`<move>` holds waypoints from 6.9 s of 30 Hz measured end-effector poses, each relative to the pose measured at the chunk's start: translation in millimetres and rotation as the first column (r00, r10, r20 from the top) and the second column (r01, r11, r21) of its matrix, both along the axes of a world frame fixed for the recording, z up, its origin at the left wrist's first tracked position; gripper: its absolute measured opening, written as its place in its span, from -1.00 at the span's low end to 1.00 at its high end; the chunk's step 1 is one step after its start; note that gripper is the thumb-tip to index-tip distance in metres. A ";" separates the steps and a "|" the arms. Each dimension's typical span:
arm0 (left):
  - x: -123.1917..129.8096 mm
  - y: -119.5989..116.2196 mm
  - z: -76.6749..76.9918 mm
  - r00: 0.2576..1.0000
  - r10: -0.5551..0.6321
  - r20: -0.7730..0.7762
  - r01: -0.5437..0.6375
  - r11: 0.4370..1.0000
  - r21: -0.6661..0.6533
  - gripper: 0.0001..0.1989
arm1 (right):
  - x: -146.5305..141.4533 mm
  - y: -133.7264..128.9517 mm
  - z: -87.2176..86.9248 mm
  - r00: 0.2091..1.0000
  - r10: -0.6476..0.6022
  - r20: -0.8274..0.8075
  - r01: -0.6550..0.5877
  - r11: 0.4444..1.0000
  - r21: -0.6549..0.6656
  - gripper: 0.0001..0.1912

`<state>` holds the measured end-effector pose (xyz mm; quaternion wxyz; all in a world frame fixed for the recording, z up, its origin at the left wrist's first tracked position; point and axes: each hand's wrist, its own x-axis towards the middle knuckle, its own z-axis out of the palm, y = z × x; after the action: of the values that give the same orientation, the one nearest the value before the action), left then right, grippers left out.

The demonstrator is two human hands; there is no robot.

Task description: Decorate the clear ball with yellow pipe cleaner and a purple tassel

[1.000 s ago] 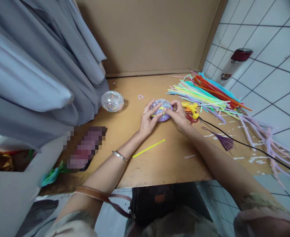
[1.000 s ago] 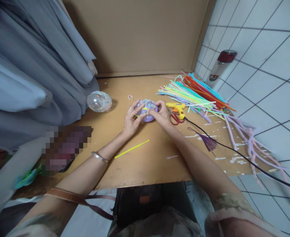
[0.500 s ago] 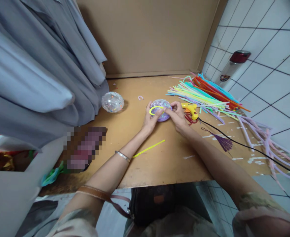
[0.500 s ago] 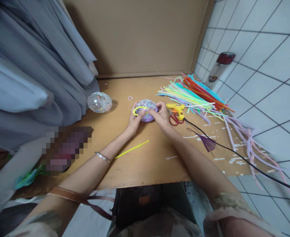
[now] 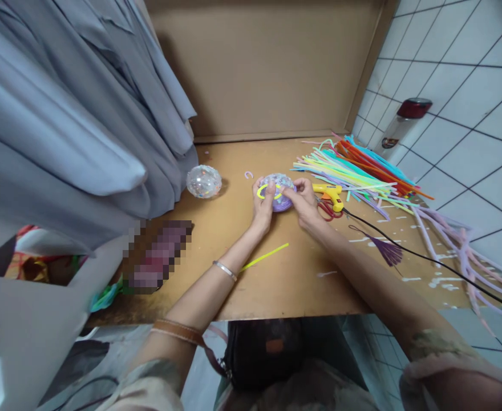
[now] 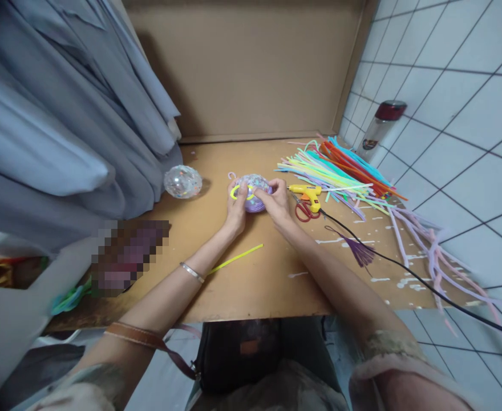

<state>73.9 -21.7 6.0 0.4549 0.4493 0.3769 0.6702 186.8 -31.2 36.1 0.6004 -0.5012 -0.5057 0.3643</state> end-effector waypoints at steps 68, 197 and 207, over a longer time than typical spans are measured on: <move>-26.0 8.5 5.8 0.935 0.144 0.324 -0.121 0.988 -0.091 -0.37 | 37.1 -23.4 31.5 0.482 -0.537 0.692 0.419 0.835 0.357 -0.63; -26.7 9.6 0.8 0.965 0.073 0.251 -0.063 0.997 -0.049 -0.27 | 95.4 -5.3 22.5 0.484 -0.329 0.811 0.625 0.778 -0.058 -0.54; -24.5 9.1 3.6 0.954 0.070 0.291 -0.060 0.997 -0.040 -0.27 | 98.0 -6.4 17.9 0.301 -0.174 0.938 0.659 0.749 -0.072 -0.48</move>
<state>49.4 -12.6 9.6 0.4902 0.3257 0.3304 0.7379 284.8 -37.6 54.0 0.1808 -0.8534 -0.4881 -0.0277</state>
